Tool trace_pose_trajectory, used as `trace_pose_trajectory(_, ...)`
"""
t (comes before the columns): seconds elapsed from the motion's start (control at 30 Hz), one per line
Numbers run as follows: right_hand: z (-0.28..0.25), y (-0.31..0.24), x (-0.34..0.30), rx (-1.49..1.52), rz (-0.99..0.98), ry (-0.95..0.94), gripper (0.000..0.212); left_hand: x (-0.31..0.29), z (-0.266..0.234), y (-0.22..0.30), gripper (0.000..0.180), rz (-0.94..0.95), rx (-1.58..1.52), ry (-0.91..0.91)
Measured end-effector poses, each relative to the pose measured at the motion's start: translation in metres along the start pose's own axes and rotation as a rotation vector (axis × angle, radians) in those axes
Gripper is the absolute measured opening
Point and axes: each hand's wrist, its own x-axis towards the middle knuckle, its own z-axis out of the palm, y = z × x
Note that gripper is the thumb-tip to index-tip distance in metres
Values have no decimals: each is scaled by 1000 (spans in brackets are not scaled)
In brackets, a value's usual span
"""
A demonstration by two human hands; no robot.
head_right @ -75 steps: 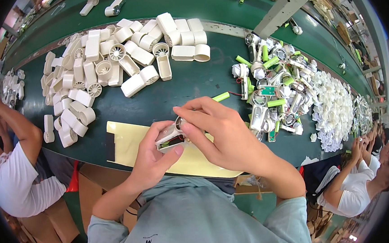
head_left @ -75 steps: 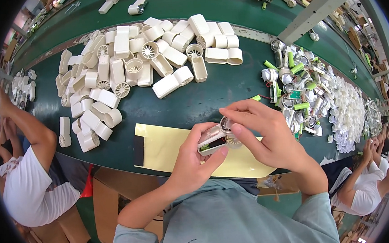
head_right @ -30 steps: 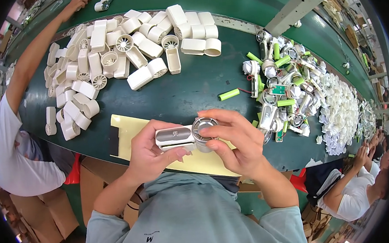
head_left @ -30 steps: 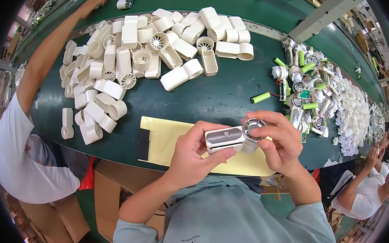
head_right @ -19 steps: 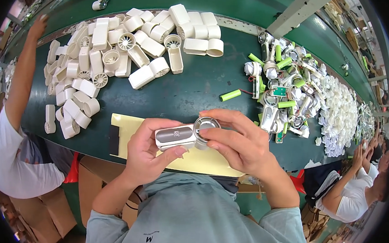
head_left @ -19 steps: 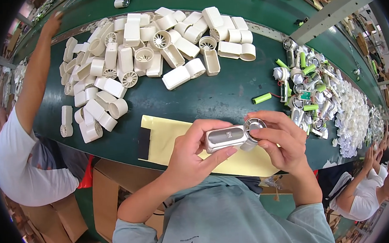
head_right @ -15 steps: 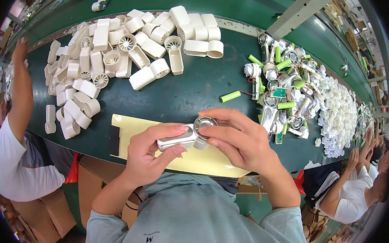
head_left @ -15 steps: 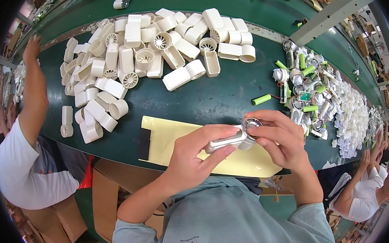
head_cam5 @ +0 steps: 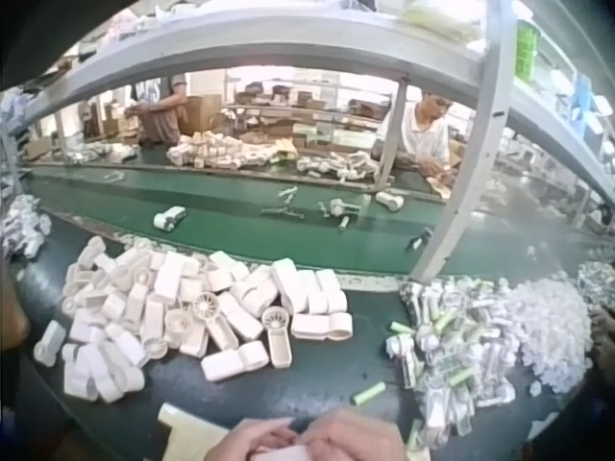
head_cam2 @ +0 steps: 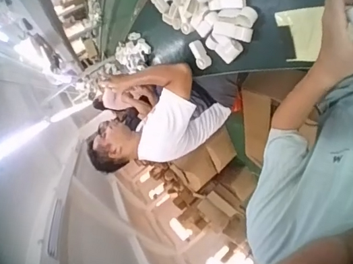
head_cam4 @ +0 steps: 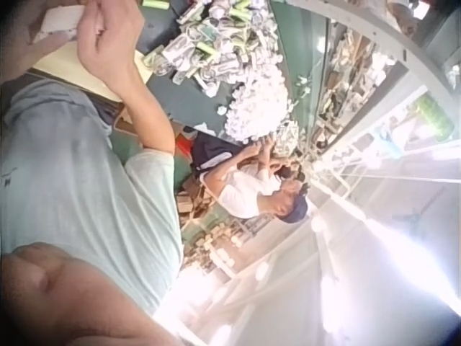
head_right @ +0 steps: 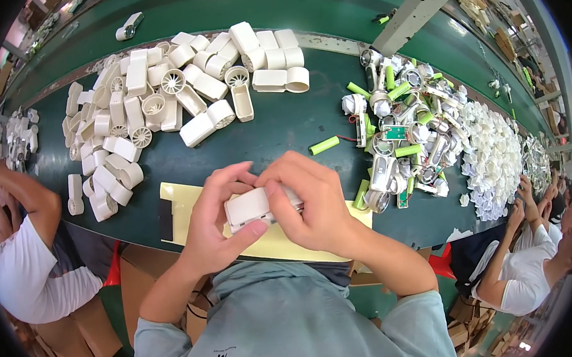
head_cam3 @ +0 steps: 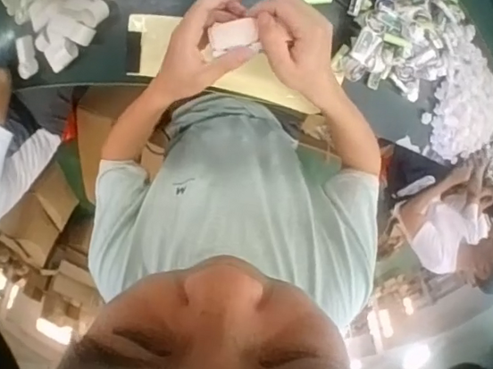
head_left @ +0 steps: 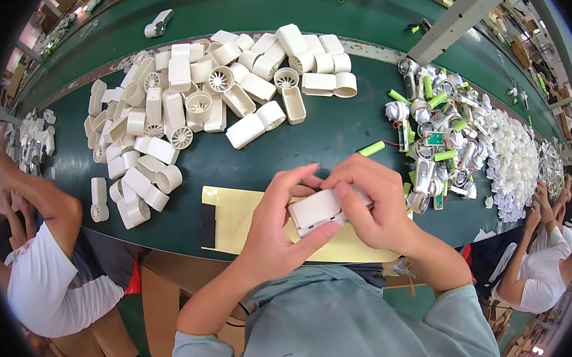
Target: The person assembles handheld rechargeable fans by snapping together fan housings, fan blades, motor assemblies, plastic casings, and circuit boards by hand.
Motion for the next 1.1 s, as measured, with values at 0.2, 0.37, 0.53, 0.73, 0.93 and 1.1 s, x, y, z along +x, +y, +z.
trace_pose_trajectory(0.2,2,3,-5,17,-40,143,16,-2,1,5,58,106,408,-156)
trace_pose_trajectory(0.37,5,2,-5,-22,-70,198,21,-7,9,-8,57,158,345,-55)
trace_pose_trajectory(0.53,4,-3,-10,-15,-31,172,39,-12,15,-4,50,348,472,3)
trace_pose_trajectory(0.73,-1,-4,7,90,284,44,41,0,-1,4,37,-28,286,-98)
trace_pose_trajectory(0.93,-20,3,-5,26,120,2,46,5,-17,4,38,-441,-355,-180)
trace_pose_trajectory(1.1,-22,7,-15,8,-147,94,37,4,-18,10,37,-462,-400,-234)
